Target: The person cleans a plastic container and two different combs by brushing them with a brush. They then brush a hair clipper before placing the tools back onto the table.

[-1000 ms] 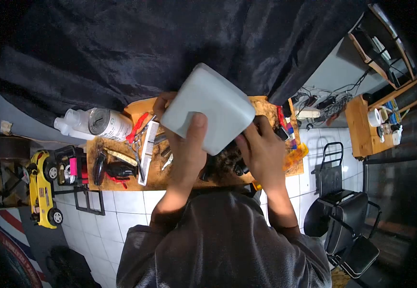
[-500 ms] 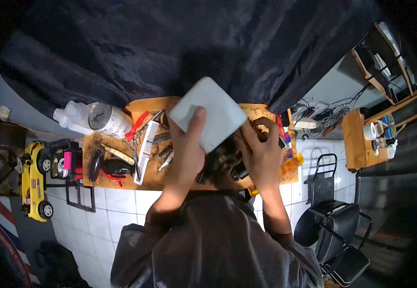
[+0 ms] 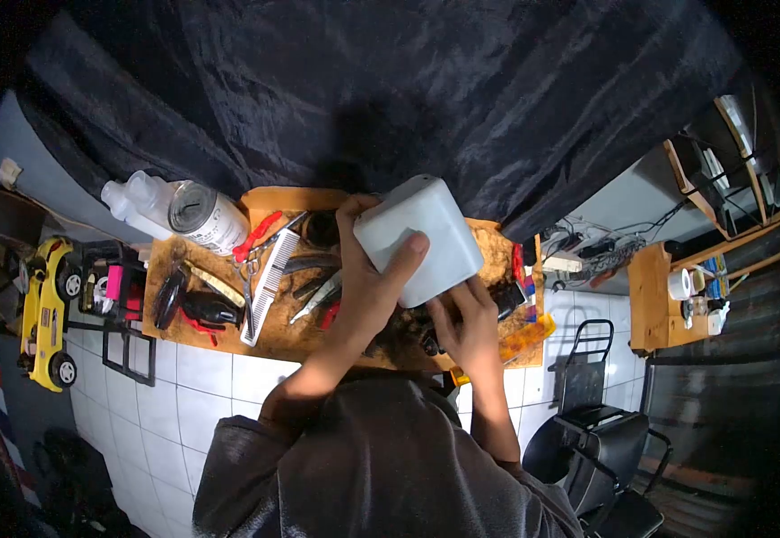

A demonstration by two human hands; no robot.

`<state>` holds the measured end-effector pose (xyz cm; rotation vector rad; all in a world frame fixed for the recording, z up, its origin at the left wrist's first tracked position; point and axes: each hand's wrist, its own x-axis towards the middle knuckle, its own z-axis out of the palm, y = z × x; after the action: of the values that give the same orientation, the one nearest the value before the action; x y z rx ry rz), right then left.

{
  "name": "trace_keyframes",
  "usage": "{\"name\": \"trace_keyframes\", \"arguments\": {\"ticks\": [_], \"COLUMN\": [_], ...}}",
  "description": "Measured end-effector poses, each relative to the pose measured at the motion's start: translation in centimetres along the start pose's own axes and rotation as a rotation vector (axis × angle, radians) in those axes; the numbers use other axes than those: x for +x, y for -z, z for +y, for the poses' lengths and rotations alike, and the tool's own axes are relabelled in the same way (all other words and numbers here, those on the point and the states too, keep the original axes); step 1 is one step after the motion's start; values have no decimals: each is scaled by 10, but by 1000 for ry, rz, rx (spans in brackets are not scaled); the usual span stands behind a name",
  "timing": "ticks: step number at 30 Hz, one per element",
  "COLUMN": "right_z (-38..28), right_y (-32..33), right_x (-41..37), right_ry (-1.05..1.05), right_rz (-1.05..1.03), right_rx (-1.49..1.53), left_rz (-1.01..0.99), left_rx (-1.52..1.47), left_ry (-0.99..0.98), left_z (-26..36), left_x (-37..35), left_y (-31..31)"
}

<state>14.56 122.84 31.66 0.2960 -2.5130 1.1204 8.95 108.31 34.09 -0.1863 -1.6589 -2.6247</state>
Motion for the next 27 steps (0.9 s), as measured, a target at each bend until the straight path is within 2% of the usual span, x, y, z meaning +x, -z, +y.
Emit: {"name": "trace_keyframes", "arguments": {"ticks": [1, 4, 5, 8, 11, 14, 17, 20, 21, 24, 25, 27], "right_z": [-2, -7, -9, -8, -5, -12, -11, 0, -2, -17, -17, -6], "right_y": [3, 7, 7, 5, 4, 14, 11, -2, -7, 5, 8, 5], "right_x": [0, -6, -5, -5, -10, -11, -8, -14, -17, -18, -20, -24], "right_ry": [87, -29, -97, -113, -98, -175, -149, 22, 30, -66, -123, -169], "right_rz": [-49, -31, 14, 25, -97, -143, -14, 152, 182, -44, -57, -6], "right_rx": [82, 77, 79, -60, 168, 358, 236, -94, -100, 199, 345, 301], "left_rz": [7, -33, -70, -151, -189, -172, -197, -278, -291, -247, -245, -242], "left_rx": [-41, -108, -56, 46, 62, 50, 76, 62, 113, 164, 102, -18], "left_ry": [52, 36, -2, -101, -180, -181, -206, -261, -281, -287, -254, -188], "left_z": [4, 0, -1, -5, -10, -12, -17, -16, -18, -18, -18, -21], "left_x": [-1, -2, -2, -1, 3, 2, 2, 0, 1, 2, 2, 0], "left_y": [0, 4, 4, -1, -1, 1, 4, 1, 1, 1, 1, 2]}}
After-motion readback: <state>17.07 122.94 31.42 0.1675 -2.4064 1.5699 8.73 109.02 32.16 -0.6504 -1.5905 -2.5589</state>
